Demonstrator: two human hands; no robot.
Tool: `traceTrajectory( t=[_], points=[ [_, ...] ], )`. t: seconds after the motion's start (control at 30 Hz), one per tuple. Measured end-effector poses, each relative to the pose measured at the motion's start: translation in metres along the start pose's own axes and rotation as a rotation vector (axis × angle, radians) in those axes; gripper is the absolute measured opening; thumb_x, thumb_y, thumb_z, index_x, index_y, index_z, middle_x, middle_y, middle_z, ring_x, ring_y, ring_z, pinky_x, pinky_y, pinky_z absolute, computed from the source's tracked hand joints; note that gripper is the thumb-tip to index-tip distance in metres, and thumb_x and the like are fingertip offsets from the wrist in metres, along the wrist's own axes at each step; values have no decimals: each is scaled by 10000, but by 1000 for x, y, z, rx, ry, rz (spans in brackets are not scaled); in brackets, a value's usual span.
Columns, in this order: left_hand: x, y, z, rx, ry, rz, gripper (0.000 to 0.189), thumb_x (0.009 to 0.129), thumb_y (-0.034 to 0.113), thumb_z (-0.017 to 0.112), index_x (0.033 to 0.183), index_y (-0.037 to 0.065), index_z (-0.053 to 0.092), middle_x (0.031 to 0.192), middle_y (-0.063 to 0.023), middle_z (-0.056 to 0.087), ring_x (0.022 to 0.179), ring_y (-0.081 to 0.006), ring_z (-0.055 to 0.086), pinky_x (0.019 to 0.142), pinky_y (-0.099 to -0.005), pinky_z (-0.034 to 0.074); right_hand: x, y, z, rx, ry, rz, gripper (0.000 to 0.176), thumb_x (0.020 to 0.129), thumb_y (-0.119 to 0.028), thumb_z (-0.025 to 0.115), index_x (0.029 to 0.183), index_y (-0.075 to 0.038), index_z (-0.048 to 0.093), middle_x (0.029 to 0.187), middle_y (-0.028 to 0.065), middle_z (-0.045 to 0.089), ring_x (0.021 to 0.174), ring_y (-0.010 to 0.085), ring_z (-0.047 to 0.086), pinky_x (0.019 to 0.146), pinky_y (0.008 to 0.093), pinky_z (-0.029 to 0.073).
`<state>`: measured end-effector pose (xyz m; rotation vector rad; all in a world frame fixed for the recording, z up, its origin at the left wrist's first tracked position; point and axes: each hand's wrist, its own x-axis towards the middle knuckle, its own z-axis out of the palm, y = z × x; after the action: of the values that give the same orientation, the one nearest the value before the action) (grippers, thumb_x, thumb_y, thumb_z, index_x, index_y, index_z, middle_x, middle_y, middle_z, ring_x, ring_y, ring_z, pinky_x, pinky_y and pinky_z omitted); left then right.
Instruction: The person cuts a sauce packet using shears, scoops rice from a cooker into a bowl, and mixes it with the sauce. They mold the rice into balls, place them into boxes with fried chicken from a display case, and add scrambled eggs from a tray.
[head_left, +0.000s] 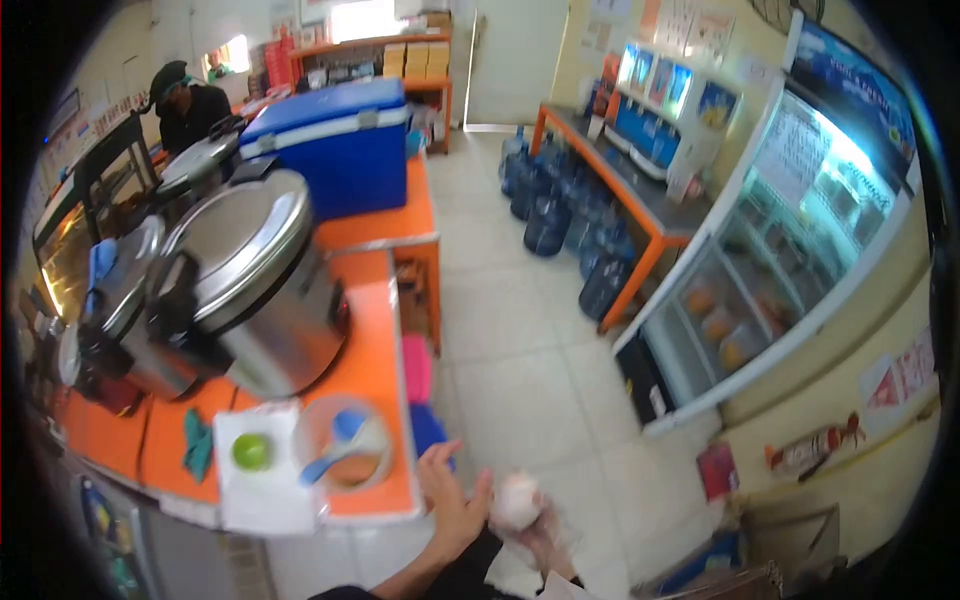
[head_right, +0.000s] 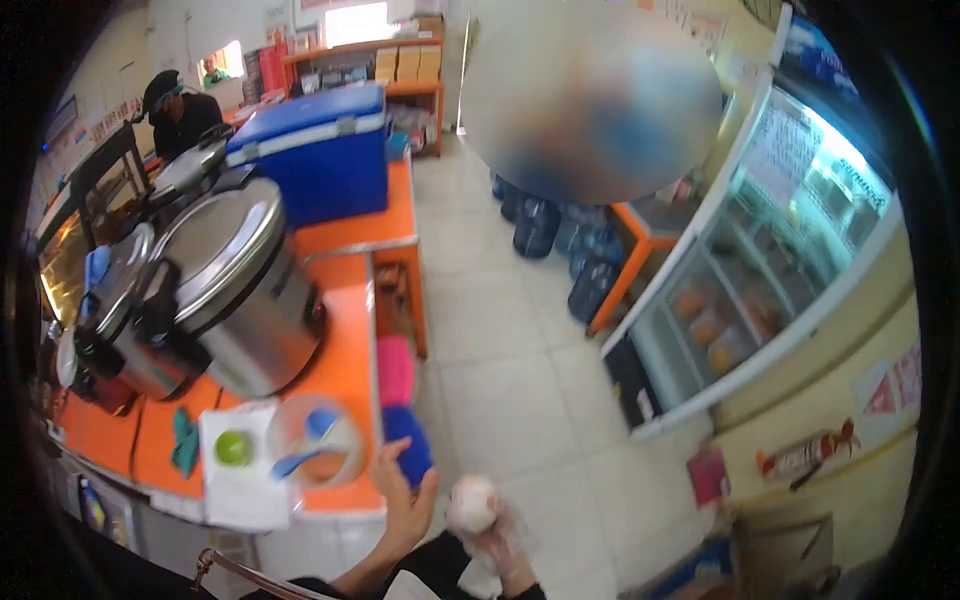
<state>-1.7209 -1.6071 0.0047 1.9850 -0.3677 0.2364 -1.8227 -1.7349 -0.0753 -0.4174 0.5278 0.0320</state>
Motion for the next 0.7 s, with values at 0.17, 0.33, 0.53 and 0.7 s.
traceTrajectory(
  t=[0.17, 0.33, 0.53, 0.7],
  points=[
    [82, -8, 195, -396, -523, -391, 266, 907, 212, 604, 1109, 52, 536, 1011, -104, 557, 944, -176, 540, 852, -327, 445, 172, -189, -90, -29, 91, -46, 549, 821, -386, 682, 1250, -88, 515, 1113, 101, 596, 951, 260, 612, 788, 412, 536],
    [175, 104, 394, -329, -597, 463, 226, 884, 311, 618, 912, 88, 592, 812, -78, 580, 717, -256, 565, 618, -338, 465, 297, -486, -9, -186, 59, -433, 527, 813, -386, 692, 1226, -100, 533, 1080, 95, 604, 925, 260, 608, 752, 406, 530],
    [432, 125, 510, -815, -1534, 112, 249, 945, 289, 549, 1026, 55, 572, 952, -28, 594, 891, -156, 564, 773, -338, 447, 502, -774, 130, -55, -67, -794, 500, 805, -385, 704, 1199, -115, 555, 1042, 87, 614, 893, 261, 605, 709, 399, 523],
    [599, 56, 551, -683, -1442, 94, 259, 951, 259, 547, 1100, 47, 550, 1039, -55, 585, 966, -166, 553, 843, -329, 436, 706, -860, 239, 190, -251, -726, 478, 797, -384, 714, 1176, -127, 573, 1010, 80, 622, 866, 262, 602, 673, 393, 517]
  ],
)
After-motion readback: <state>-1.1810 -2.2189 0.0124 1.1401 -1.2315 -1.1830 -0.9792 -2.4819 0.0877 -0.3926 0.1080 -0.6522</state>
